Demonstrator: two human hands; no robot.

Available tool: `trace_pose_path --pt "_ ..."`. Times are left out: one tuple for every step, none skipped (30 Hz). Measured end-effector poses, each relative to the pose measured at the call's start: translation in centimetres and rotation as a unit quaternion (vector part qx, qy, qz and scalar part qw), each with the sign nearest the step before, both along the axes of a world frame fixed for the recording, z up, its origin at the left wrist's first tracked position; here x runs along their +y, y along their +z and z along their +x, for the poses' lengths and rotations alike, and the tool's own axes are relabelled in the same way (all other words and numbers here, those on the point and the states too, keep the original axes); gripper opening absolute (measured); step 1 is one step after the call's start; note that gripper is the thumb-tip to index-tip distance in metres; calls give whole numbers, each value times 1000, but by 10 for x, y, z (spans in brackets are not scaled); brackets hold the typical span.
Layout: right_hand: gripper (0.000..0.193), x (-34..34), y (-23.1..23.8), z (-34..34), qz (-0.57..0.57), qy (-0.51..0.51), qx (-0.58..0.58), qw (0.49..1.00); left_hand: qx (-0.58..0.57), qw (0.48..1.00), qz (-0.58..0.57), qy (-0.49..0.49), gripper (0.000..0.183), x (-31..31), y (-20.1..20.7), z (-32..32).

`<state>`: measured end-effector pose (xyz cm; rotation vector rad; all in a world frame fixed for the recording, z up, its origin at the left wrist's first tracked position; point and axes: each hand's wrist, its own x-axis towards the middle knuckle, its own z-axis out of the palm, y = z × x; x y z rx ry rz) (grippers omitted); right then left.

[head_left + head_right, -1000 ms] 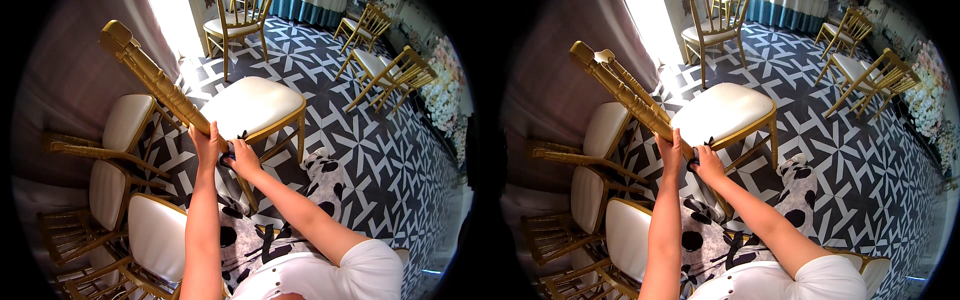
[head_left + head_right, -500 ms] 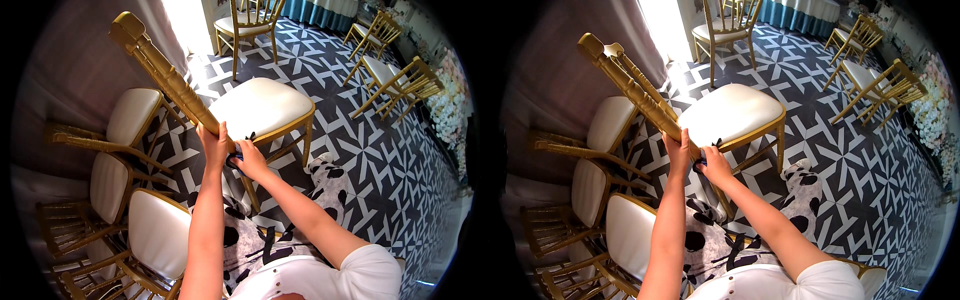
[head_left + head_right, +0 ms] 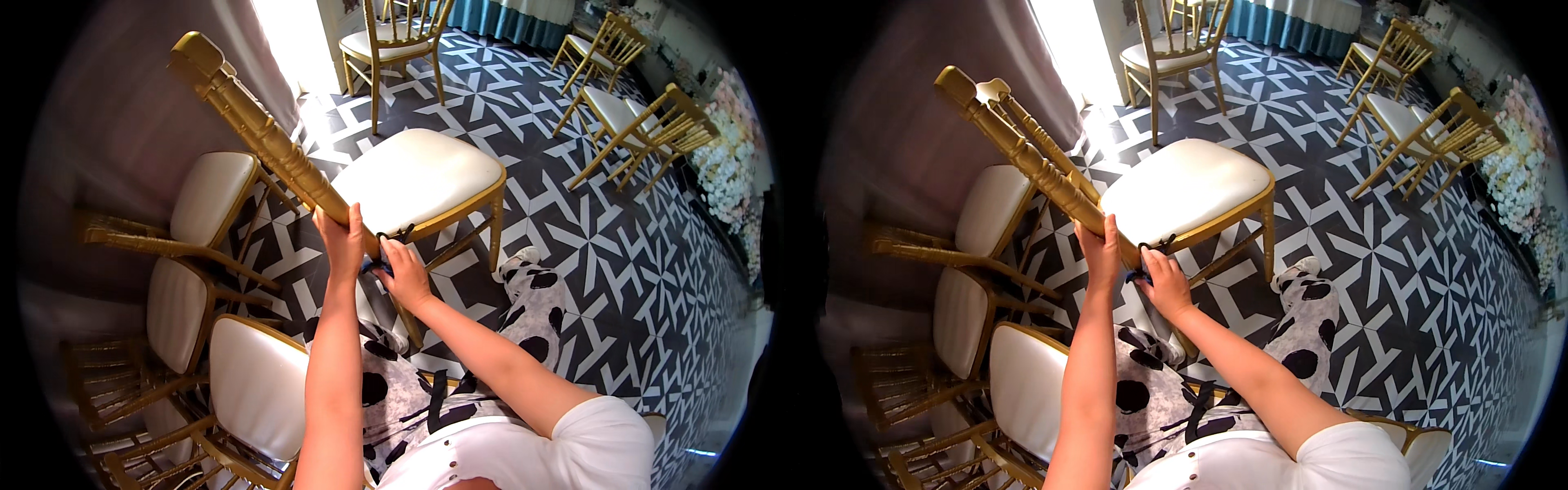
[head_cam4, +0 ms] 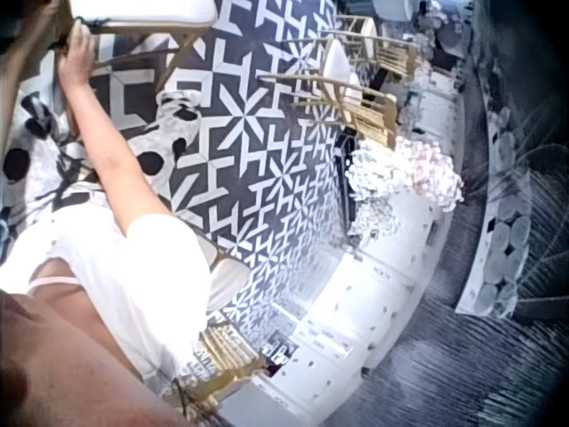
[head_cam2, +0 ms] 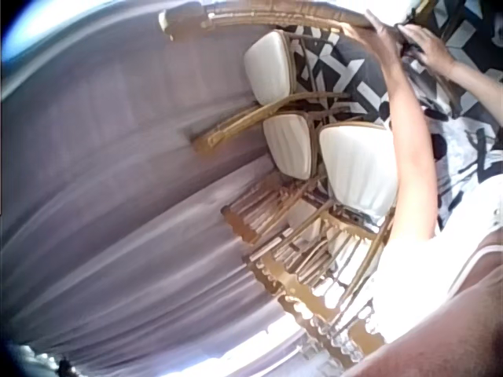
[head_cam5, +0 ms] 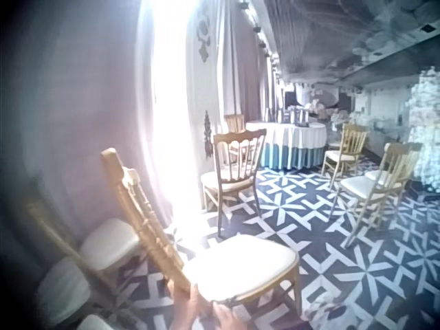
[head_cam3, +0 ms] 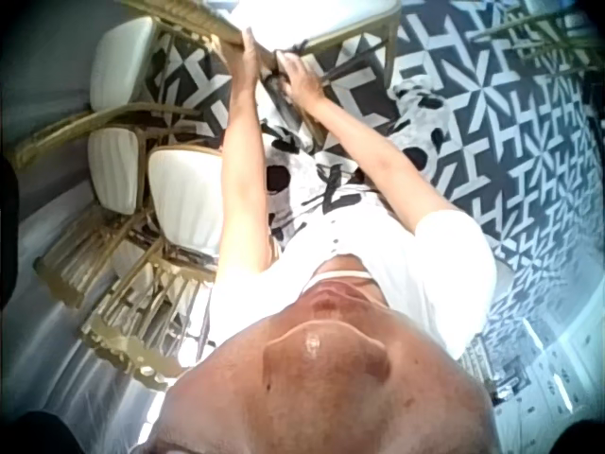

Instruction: The person wipes the gold-colored frame of a chair with a blue cloth, including the backrest, spindles, and seat frame, then folds the cloth on the chair seat.

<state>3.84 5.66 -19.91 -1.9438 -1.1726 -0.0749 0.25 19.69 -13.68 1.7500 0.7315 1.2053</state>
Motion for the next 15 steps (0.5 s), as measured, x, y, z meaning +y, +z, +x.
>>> trace_pose_path --pt "71 -1 1 0 -18 0 6 1000 3 1000 -10 0 38 -1 -1 1" --pt "71 1 9 -1 -22 2 20 1000 5 1000 -12 -6 38 1 -2 0" --pt "71 4 18 -1 -26 4 35 999 6 1000 -14 -12 38 2 -2 -2" --pt "71 7 26 0 -28 5 47 998 5 1000 -13 -19 38 4 -1 -1" --pt "71 9 28 0 -24 4 43 999 7 1000 -15 -22 38 4 -2 0" --pt "71 10 30 0 -21 4 38 999 9 1000 -17 -25 39 4 -3 0" --pt "71 11 32 1 -18 3 33 999 11 999 -19 -27 39 4 -3 0" --pt "71 11 29 0 -14 -3 15 1000 12 1000 -13 -22 39 4 -3 0" --pt "72 10 22 -1 -10 -10 -4 1000 12 1000 -7 -16 39 4 -3 0" --pt "72 7 17 -3 -8 -17 -23 1000 13 1000 -3 -12 39 3 -2 1" --pt "72 3 11 -3 -15 -14 -26 999 13 1000 2 -11 39 1 -1 1" --pt "71 -3 6 -2 -22 -11 -29 999 14 1000 7 -10 39 0 0 2" --pt "70 -5 9 -2 -29 -7 -32 999 16 1000 11 -8 39 -1 2 1" --pt "65 -5 12 -1 -29 -8 -20 999 17 1000 9 -8 39 -1 2 0" --pt "64 -3 15 1 -29 -9 -8 1000 18 1000 6 -8 39 -1 1 0"
